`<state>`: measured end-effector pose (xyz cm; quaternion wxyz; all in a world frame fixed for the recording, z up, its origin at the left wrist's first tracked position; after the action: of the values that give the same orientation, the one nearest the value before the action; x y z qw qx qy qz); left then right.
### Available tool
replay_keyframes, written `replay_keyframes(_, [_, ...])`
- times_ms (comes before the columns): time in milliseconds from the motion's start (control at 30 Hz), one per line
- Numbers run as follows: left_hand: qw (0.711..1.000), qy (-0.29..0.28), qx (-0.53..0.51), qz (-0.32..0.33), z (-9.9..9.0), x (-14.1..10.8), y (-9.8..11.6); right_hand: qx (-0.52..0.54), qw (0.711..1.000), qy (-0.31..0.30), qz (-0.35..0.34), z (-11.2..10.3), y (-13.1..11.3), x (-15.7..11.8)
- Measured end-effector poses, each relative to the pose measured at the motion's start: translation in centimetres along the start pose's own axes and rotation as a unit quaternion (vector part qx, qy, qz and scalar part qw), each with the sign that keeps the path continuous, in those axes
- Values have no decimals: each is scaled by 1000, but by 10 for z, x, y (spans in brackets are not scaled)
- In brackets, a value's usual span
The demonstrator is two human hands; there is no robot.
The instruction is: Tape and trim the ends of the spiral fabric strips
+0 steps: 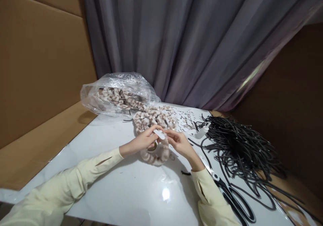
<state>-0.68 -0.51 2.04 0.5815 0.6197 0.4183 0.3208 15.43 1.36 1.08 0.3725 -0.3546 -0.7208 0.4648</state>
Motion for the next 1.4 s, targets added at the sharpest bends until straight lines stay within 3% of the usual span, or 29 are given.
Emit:
replay_keyframes(233, [1000, 15, -19, -3, -3, 1, 1, -11, 1000, 9, -5, 4, 6, 0])
replay_keyframes(333, [998, 13, -53, -44, -3, 1, 0, -23, 1000, -5, -13, 4, 6, 1])
replay_keyframes(433, [992, 6, -92, -83, -5, 0, 0, -62, 998, -13, -7, 2, 11, 1])
replay_keyframes(600, [985, -24, -153, -80, -12, 3, -3, -114, 993, 4, 6, -6, 17, 2])
replay_keyframes(800, [973, -32, -213, -83, -14, 10, -13, -54, 997, -20, 58, -6, 6, 0])
replay_keyframes(933, [968, -38, -233, -82, -14, 11, -15, 16, 998, -7, 55, 0, 4, 0])
replay_keyframes(1033, [973, -37, -216, -69, -14, 10, -11, 56, 997, 11, 46, 2, 6, 2])
replay_keyframes(1233, [994, -40, -85, -48, -9, 2, -1, 83, 995, 40, 34, 2, -1, -1])
replay_keyframes(1400, [998, -18, -58, -32, -11, 1, -1, 63, 997, -41, -2, 1, -15, -6])
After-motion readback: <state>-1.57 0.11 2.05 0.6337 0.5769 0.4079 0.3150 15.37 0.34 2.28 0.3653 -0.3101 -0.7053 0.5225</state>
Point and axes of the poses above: each hand's wrist, its own x-axis towards the middle knuckle, its own z-axis out of the palm, y = z × x, the point moved 2 cm from there along x, towards the middle knuckle, and after that the axes turned 4 degrees about x, right-handed, at the moved point
